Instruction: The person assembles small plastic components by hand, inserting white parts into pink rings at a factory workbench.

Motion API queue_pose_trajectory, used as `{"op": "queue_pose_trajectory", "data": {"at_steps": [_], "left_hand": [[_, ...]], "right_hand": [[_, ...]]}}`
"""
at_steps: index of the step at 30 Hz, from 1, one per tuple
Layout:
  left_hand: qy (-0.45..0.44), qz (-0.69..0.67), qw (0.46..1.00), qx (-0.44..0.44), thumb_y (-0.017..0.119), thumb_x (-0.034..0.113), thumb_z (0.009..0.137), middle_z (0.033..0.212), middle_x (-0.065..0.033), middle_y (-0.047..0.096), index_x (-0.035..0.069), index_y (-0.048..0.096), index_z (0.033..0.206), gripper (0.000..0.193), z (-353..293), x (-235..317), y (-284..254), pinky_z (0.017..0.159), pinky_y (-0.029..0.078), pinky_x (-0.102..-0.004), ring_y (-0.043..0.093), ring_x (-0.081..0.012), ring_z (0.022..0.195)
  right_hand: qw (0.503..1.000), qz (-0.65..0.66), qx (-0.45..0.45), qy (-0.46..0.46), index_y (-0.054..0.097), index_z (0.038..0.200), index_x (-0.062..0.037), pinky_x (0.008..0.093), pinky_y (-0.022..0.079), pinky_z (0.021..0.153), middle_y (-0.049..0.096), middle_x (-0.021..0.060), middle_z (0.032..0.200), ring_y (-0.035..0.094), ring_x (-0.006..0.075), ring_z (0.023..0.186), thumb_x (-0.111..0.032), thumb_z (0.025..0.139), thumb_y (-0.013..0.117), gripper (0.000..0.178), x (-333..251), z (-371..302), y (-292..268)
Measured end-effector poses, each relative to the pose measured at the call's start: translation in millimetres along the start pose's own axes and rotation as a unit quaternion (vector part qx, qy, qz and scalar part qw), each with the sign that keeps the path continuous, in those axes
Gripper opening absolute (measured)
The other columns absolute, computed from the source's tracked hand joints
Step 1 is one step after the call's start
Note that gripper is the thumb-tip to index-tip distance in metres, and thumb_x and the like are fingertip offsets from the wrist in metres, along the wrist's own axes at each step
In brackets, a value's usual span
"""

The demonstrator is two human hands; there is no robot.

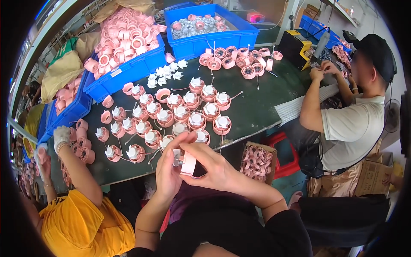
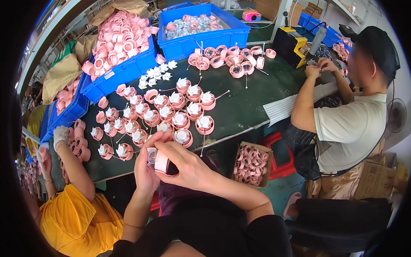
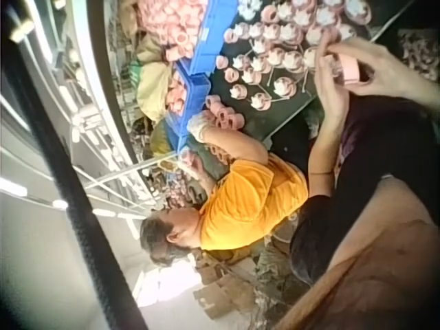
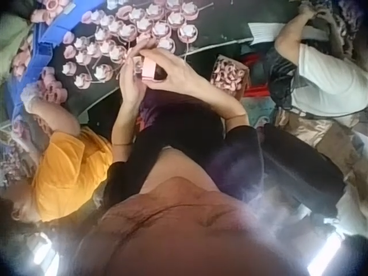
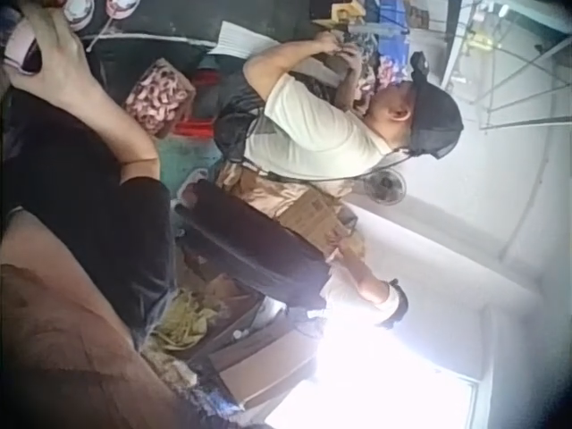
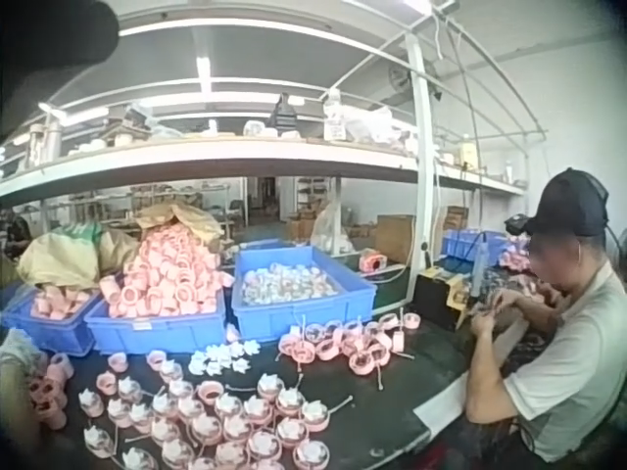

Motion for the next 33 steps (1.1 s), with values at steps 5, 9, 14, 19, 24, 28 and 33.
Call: {"op": "queue_pose_trajectory", "data": {"at_steps": [5, 9, 14, 19, 24, 28, 33], "left_hand": [[0.01, 0.01, 1.0, 0.0, 0.026, 0.03, 0.096, 0.126, -0.0221, 0.046, -0.006, 0.038, 0.127, 0.048, -3.2, 2.0, 7.3, 0.1, 0.034, -0.0381, 0.046, -0.0282, 0.117], [0.024, 0.05, 0.998, -0.023, 0.032, 0.032, 0.095, 0.125, -0.0207, 0.046, -0.007, 0.038, 0.126, 0.051, -2.8, 5.2, 13.0, 0.1, 0.033, -0.0364, 0.044, -0.0266, 0.118], [0.055, 0.117, 0.991, 0.026, 0.031, 0.035, 0.095, 0.124, -0.0203, 0.047, -0.007, 0.039, 0.127, 0.054, -10.0, 2.1, 4.6, 0.1, 0.033, -0.0366, 0.046, -0.0263, 0.115], [0.053, 0.16, 0.985, -0.035, 0.027, 0.037, 0.094, 0.133, -0.025, 0.036, -0.01, 0.028, 0.132, 0.061, -12.7, 1.6, 14.5, 0.105, 0.026, -0.0399, 0.037, -0.032, 0.125], [-0.117, -0.494, 0.85, 0.138, 0.027, 0.035, 0.094, 0.137, -0.0232, 0.032, -0.008, 0.025, 0.135, 0.059, -9.6, -37.4, 6.8, 0.106, 0.024, -0.0382, 0.033, -0.0303, 0.127], [0.016, 0.267, 0.961, -0.076, 0.03, 0.031, 0.093, 0.14, -0.0199, 0.028, -0.003, 0.022, 0.138, 0.057, -4.8, -30.0, 21.1, 0.106, 0.022, -0.0364, 0.031, -0.028, 0.128], [-0.011, 0.197, 0.962, -0.187, 0.03, 0.029, 0.096, 0.135, -0.0204, 0.035, 0.0, 0.019, 0.14, 0.054, -14.7, -68.5, 31.0, 0.104, 0.024, -0.0354, 0.035, -0.0281, 0.125]], "right_hand": [[1.0, -0.014, 0.006, -0.019, 0.047, 0.12, 0.0028, 0.035, 0.049, 0.079, 0.055, 0.0173, 0.106, 0.057, 0.0294, 0.093, -0.007, 0.063, 0.075, 0.064, -6.8, -3.1, -5.4], [0.999, -0.04, 0.013, -0.015, 0.048, 0.119, 0.0026, 0.0339, 0.05, 0.079, 0.055, 0.0179, 0.107, 0.058, 0.0293, 0.095, -0.008, 0.063, 0.074, 0.063, -11.1, -4.1, -10.3], [0.999, -0.034, 0.027, -0.027, 0.046, 0.121, 0.0029, 0.0362, 0.05, 0.082, 0.053, 0.0193, 0.111, 0.057, 0.0307, 0.099, -0.015, 0.067, 0.071, 0.062, -13.2, -7.7, -5.8], [0.995, -0.082, 0.022, -0.055, 0.041, 0.123, 0.007, 0.0366, 0.05, 0.079, 0.049, 0.0219, 0.112, 0.054, 0.0332, 0.1, -0.018, 0.068, 0.072, 0.068, -21.1, -19.4, -5.3], [0.993, -0.113, 0.008, -0.021, 0.04, 0.121, 0.0103, 0.0359, 0.048, 0.079, 0.05, 0.0223, 0.108, 0.055, 0.0333, 0.096, -0.016, 0.068, 0.068, 0.065, -6.9, -26.3, -4.8], [0.995, -0.094, -0.018, 0.013, 0.039, 0.122, 0.0097, 0.0357, 0.047, 0.08, 0.05, 0.0212, 0.107, 0.055, 0.0334, 0.097, -0.016, 0.065, 0.067, 0.068, 12.8, -35.3, -7.5], [0.996, -0.053, -0.01, 0.077, 0.037, 0.125, 0.0063, 0.0383, 0.048, 0.077, 0.051, 0.021, 0.107, 0.056, 0.0357, 0.093, -0.019, 0.069, 0.068, 0.068, 23.6, -69.1, -26.1]]}}
Point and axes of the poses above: each hand's wrist, its own z-axis towards the middle knuckle, its own y-axis out of the palm, x = y × z, the point moved 8 cm from there along z, towards the middle knuckle
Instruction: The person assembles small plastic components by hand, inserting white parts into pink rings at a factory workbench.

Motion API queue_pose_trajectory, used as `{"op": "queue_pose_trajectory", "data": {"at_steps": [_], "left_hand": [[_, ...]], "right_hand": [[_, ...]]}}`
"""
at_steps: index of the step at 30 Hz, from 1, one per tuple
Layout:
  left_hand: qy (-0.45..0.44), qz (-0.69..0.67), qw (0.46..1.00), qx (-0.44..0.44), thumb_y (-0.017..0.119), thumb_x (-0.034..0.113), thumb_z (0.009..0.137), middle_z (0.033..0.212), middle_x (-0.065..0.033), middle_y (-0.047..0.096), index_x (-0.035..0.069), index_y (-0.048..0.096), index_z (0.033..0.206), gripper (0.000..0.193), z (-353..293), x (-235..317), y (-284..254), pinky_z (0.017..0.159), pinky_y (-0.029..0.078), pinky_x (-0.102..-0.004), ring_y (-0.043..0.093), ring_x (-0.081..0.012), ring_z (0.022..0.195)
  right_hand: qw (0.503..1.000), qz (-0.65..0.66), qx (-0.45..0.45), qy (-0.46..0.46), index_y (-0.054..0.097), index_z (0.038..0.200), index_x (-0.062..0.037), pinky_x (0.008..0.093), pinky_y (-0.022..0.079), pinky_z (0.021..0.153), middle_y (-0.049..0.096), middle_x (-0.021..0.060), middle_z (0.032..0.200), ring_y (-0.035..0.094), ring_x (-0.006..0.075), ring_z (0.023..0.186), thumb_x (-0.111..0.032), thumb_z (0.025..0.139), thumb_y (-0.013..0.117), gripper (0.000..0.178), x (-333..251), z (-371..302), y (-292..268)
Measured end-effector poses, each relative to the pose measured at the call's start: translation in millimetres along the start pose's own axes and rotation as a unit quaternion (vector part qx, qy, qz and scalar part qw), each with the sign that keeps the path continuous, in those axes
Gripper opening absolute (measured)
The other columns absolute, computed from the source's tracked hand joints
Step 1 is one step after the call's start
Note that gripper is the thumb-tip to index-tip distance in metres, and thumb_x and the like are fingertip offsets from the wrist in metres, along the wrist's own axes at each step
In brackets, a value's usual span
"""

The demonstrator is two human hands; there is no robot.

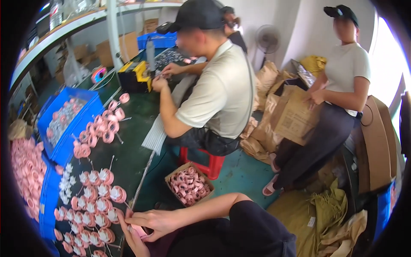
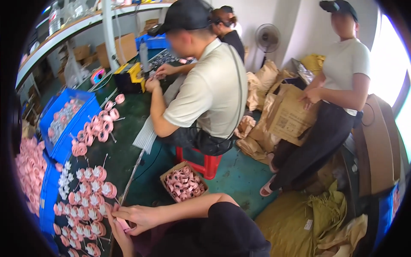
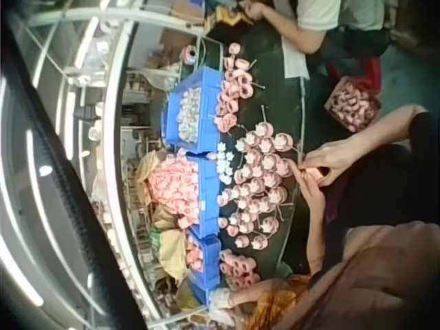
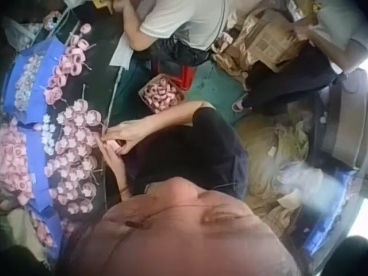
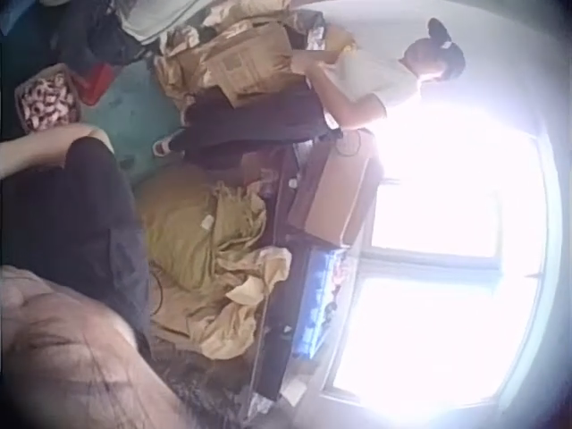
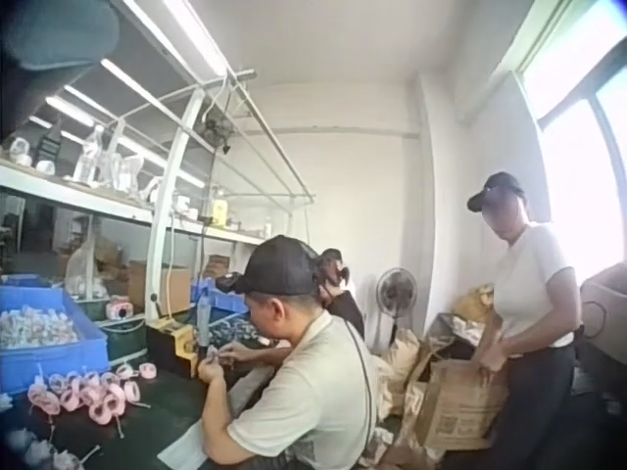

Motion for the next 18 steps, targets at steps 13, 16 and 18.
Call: {"op": "queue_pose_trajectory", "data": {"at_steps": [13, 16, 18], "left_hand": [[-0.05, -0.031, 0.995, -0.082, 0.043, 0.02, 0.094, 0.126, -0.0157, 0.046, -0.001, 0.039, 0.127, 0.04, 6.8, 2.4, 53.6, 0.095, 0.037, -0.0333, 0.046, -0.0246, 0.11], [-0.035, 0.018, 0.996, -0.078, 0.051, 0.02, 0.092, 0.114, -0.0121, 0.051, -0.001, 0.048, 0.116, 0.033, 5.2, 5.5, 53.6, 0.091, 0.039, -0.0322, 0.048, -0.0219, 0.104], [-0.011, 0.035, 0.996, -0.082, 0.051, 0.02, 0.092, 0.11, -0.0112, 0.052, 0.0, 0.049, 0.113, 0.03, 4.8, 18.9, 58.1, 0.089, 0.04, -0.0318, 0.049, -0.0211, 0.099]], "right_hand": [[0.985, -0.033, 0.14, 0.094, 0.041, 0.123, -0.0017, 0.035, 0.047, 0.074, 0.052, 0.016, 0.104, 0.057, 0.0288, 0.089, -0.024, 0.074, 0.065, 0.06, -13.6, -67.6, -33.5], [0.978, -0.069, 0.161, 0.115, 0.049, 0.119, -0.0049, 0.0349, 0.048, 0.077, 0.054, 0.0164, 0.105, 0.056, 0.031, 0.095, -0.035, 0.073, 0.069, 0.059, -17.8, -75.5, -41.3], [0.978, -0.08, 0.165, 0.094, 0.049, 0.119, -0.0051, 0.0349, 0.048, 0.076, 0.054, 0.0162, 0.104, 0.056, 0.0307, 0.094, -0.034, 0.073, 0.069, 0.058, -22.9, -78.6, -40.9]]}}
Point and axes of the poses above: each hand's wrist, its own z-axis towards the middle knuckle, its own y-axis out of the palm, x = y × z, the point moved 8 cm from there along z, towards the middle knuckle
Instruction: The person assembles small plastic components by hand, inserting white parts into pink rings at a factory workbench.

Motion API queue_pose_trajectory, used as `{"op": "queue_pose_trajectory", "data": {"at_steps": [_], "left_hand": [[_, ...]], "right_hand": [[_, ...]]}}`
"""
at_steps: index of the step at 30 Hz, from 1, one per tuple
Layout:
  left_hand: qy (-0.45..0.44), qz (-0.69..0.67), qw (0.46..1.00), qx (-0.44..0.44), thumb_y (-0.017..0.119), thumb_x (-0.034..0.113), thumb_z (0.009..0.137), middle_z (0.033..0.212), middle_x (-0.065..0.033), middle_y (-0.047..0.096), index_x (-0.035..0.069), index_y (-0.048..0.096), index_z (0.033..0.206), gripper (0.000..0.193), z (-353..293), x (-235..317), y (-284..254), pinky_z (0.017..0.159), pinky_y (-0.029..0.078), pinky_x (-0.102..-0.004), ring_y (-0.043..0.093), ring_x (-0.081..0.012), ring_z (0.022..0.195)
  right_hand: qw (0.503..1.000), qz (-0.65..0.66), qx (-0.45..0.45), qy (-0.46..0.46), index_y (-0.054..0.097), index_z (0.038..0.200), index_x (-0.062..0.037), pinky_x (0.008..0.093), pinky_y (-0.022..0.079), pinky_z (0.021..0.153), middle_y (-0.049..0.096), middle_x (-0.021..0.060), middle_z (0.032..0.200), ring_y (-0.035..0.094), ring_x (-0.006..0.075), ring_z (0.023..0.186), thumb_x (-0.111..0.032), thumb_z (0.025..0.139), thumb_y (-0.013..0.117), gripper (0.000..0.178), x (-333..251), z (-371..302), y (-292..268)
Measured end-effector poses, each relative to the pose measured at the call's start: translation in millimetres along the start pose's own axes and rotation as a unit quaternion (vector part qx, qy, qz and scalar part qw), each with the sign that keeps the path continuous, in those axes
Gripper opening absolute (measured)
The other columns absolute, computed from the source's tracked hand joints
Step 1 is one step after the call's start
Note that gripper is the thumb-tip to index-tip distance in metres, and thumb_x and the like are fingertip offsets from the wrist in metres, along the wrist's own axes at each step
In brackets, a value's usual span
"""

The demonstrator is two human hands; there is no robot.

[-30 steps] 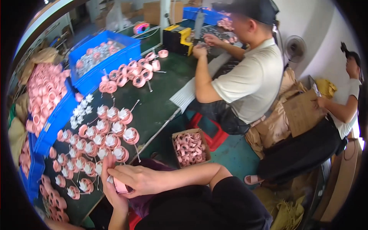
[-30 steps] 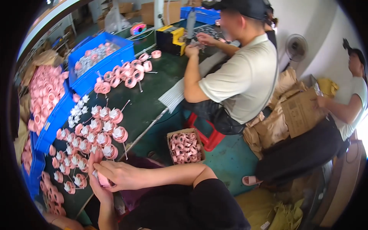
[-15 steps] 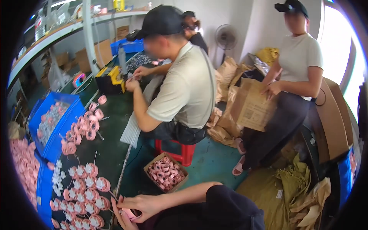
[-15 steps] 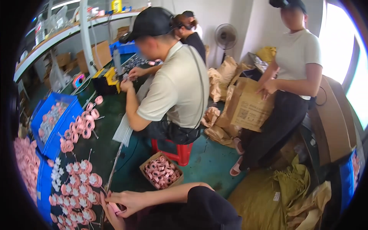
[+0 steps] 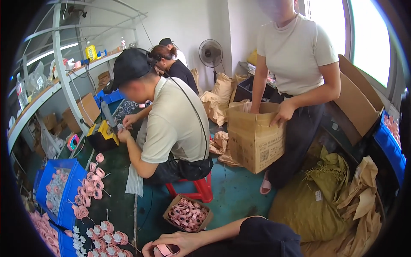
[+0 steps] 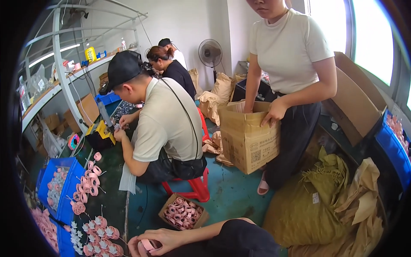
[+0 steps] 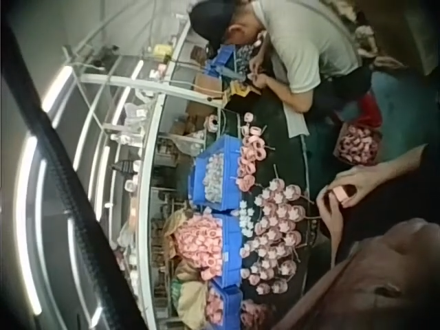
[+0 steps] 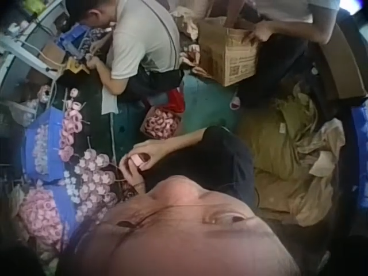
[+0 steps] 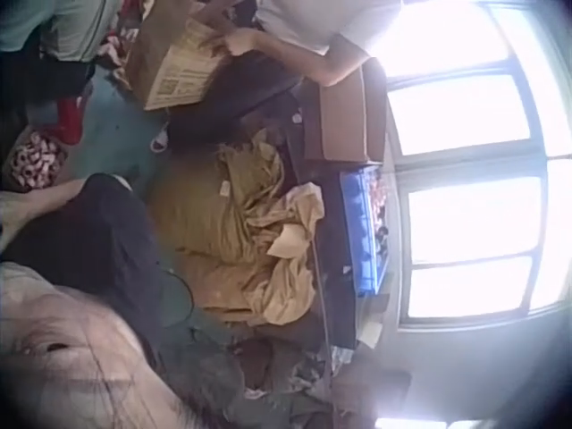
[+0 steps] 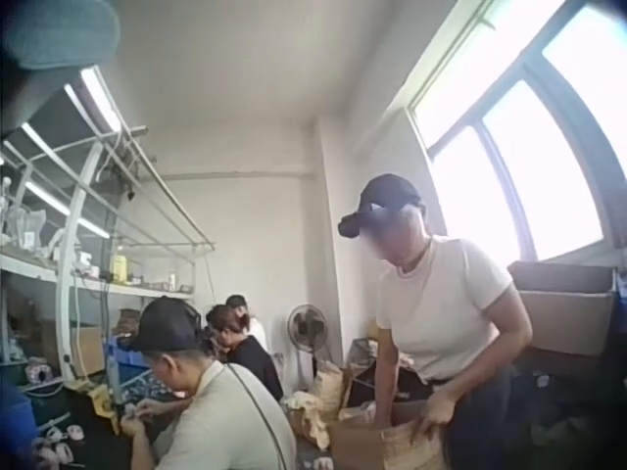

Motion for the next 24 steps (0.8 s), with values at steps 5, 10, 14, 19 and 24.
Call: {"op": "queue_pose_trajectory", "data": {"at_steps": [5, 10, 14, 19, 24], "left_hand": [[0.026, 0.008, 0.999, -0.022, 0.052, 0.021, 0.091, 0.106, -0.0099, 0.053, 0.0, 0.05, 0.11, 0.029, 1.0, -4.8, 3.4, 0.087, 0.04, -0.0307, 0.05, -0.0199, 0.096], [0.047, 0.026, 0.998, 0.013, 0.056, 0.015, 0.088, 0.106, -0.0095, 0.053, 0.001, 0.049, 0.114, 0.03, 2.8, -0.5, -0.7, 0.085, 0.042, -0.0305, 0.051, -0.0189, 0.095], [0.095, 0.051, 0.994, 0.024, 0.06, 0.005, 0.085, 0.111, -0.0097, 0.053, 0.001, 0.049, 0.114, 0.032, -9.6, -13.0, -18.5, 0.085, 0.044, -0.0294, 0.053, -0.0184, 0.099], [0.201, 0.191, 0.961, -0.004, 0.055, 0.006, 0.087, 0.102, -0.0163, 0.061, -0.005, 0.06, 0.102, 0.02, -11.9, 39.0, 4.9, 0.085, 0.044, -0.0307, 0.059, -0.0251, 0.094], [-0.045, 0.036, 0.994, -0.089, 0.05, 0.019, 0.092, 0.1, -0.0145, 0.062, -0.006, 0.057, 0.107, 0.03, 11.3, -61.7, 36.8, 0.076, 0.046, -0.029, 0.058, -0.0187, 0.089]], "right_hand": [[0.999, -0.024, 0.016, -0.042, 0.049, 0.12, -0.0057, 0.0339, 0.05, 0.071, 0.056, 0.0144, 0.1, 0.059, 0.0289, 0.087, -0.032, 0.073, 0.07, 0.057, 1.9, -5.9, -0.5], [0.996, -0.027, 0.043, -0.073, 0.05, 0.119, -0.006, 0.033, 0.05, 0.069, 0.055, 0.014, 0.1, 0.059, 0.0285, 0.085, -0.03, 0.073, 0.071, 0.056, -14.5, -5.1, -16.8], [0.995, -0.025, 0.063, -0.072, 0.05, 0.119, -0.0055, 0.0334, 0.05, 0.072, 0.055, 0.0141, 0.102, 0.059, 0.0285, 0.088, -0.031, 0.072, 0.071, 0.058, -13.6, -7.4, -10.5], [0.993, -0.012, 0.108, -0.04, 0.045, 0.12, 0.0013, 0.035, 0.049, 0.072, 0.055, 0.0171, 0.103, 0.06, 0.0292, 0.085, -0.024, 0.073, 0.065, 0.057, 7.9, -11.8, -12.7], [0.984, 0.001, 0.031, 0.173, 0.057, 0.104, 0.0028, 0.0324, 0.05, 0.069, 0.064, 0.0159, 0.084, 0.064, 0.024, 0.077, -0.031, 0.075, 0.065, 0.045, 60.2, -23.6, -28.5]]}}
Point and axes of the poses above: each hand's wrist, its own z-axis towards the middle knuckle, its own y-axis out of the palm, x = y × z, the point moved 8 cm from there along z, towards the middle knuckle
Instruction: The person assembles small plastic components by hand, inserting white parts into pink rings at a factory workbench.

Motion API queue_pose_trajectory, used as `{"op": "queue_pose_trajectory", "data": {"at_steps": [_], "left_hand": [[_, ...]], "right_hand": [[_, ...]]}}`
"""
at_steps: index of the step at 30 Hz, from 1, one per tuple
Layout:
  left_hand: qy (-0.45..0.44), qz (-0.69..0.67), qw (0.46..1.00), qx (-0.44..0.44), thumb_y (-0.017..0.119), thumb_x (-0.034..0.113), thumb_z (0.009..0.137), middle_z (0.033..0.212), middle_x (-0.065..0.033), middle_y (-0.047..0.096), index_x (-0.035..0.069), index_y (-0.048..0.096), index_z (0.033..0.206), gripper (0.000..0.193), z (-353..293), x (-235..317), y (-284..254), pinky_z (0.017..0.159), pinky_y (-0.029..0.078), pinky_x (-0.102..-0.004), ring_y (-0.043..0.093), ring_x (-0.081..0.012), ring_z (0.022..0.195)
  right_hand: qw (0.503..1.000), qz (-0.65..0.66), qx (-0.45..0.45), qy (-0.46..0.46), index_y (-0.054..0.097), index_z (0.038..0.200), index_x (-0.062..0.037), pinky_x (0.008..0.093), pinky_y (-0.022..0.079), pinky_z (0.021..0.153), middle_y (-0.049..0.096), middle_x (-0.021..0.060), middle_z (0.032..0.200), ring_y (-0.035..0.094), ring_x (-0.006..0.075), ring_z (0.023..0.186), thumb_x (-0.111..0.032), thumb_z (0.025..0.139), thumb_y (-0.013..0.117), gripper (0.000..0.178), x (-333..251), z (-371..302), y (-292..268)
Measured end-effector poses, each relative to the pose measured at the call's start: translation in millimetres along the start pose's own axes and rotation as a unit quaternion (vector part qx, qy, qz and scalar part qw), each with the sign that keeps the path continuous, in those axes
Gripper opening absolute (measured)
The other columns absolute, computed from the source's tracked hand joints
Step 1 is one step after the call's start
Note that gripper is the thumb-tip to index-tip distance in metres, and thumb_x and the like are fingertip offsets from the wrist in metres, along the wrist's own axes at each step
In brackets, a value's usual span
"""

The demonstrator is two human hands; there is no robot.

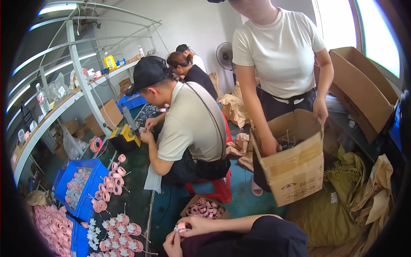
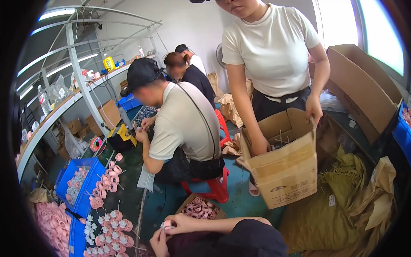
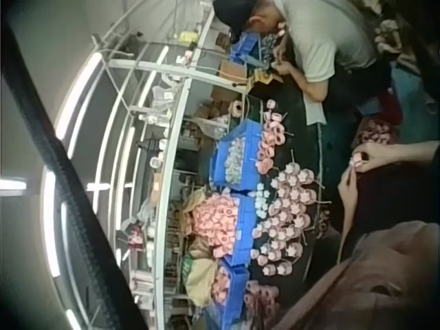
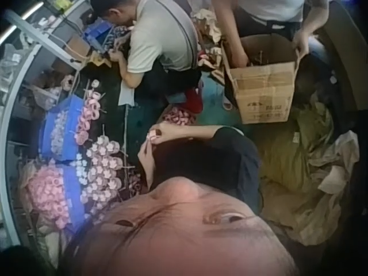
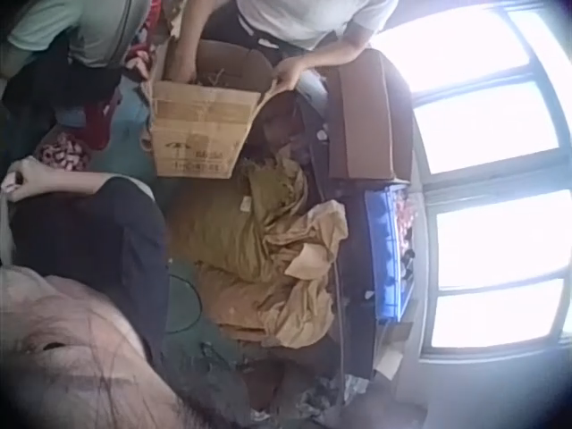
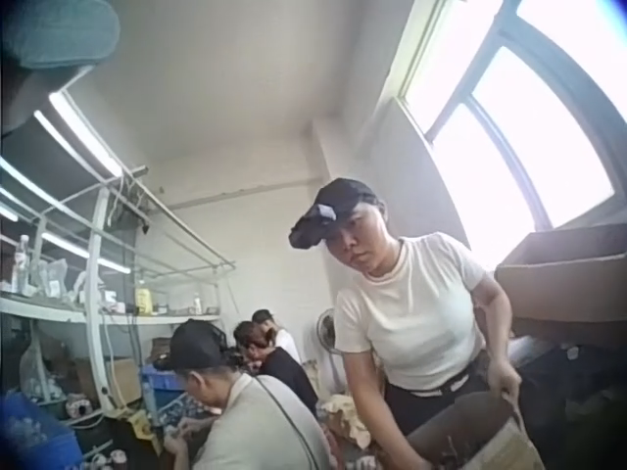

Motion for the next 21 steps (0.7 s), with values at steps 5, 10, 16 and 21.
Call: {"op": "queue_pose_trajectory", "data": {"at_steps": [5, 10, 16, 21], "left_hand": [[-0.091, -0.137, 0.984, -0.066, 0.05, 0.022, 0.092, 0.106, -0.0104, 0.058, -0.002, 0.054, 0.116, 0.034, 5.2, -60.8, 37.8, 0.074, 0.049, -0.0271, 0.057, -0.0168, 0.09], [-0.116, -0.148, 0.981, -0.054, 0.051, 0.024, 0.092, 0.108, -0.0112, 0.057, -0.001, 0.053, 0.118, 0.037, -4.4, -76.3, 31.9, 0.074, 0.049, -0.028, 0.056, -0.0179, 0.092], [0.027, -0.019, 0.998, 0.051, 0.054, 0.024, 0.09, 0.105, -0.0143, 0.061, -0.003, 0.056, 0.113, 0.036, -26.7, -43.6, -16.9, 0.077, 0.045, -0.0279, 0.057, -0.018, 0.093], [0.192, 0.208, 0.952, 0.116, 0.05, 0.012, 0.091, 0.11, -0.0173, 0.059, 0.006, 0.052, 0.122, 0.031, -51.0, -18.8, -36.3, 0.081, 0.046, -0.0315, 0.059, -0.0262, 0.093]], "right_hand": [[0.999, -0.023, -0.003, 0.028, 0.058, 0.102, 0.0005, 0.0351, 0.049, 0.07, 0.063, 0.0142, 0.085, 0.062, 0.0272, 0.077, -0.037, 0.077, 0.062, 0.045, 78.8, -4.1, 13.2], [0.999, -0.04, -0.031, 0.02, 0.055, 0.108, 0.0032, 0.0353, 0.049, 0.072, 0.063, 0.0167, 0.086, 0.062, 0.0279, 0.08, -0.034, 0.077, 0.061, 0.048, 67.7, -10.5, 23.0], [0.988, -0.063, -0.047, -0.136, 0.047, 0.118, 0.0054, 0.0356, 0.049, 0.076, 0.055, 0.0203, 0.107, 0.059, 0.0304, 0.091, -0.028, 0.074, 0.064, 0.057, 13.7, -9.6, 48.0], [0.981, -0.026, -0.046, -0.185, 0.046, 0.117, 0.0061, 0.035, 0.049, 0.071, 0.055, 0.0209, 0.102, 0.06, 0.0309, 0.083, -0.029, 0.076, 0.064, 0.056, -4.4, -2.2, 67.5]]}}
Point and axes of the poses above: each hand's wrist, its own z-axis towards the middle knuckle, its own y-axis out of the palm, x = y × z, the point moved 8 cm from there along z, towards the middle knuckle
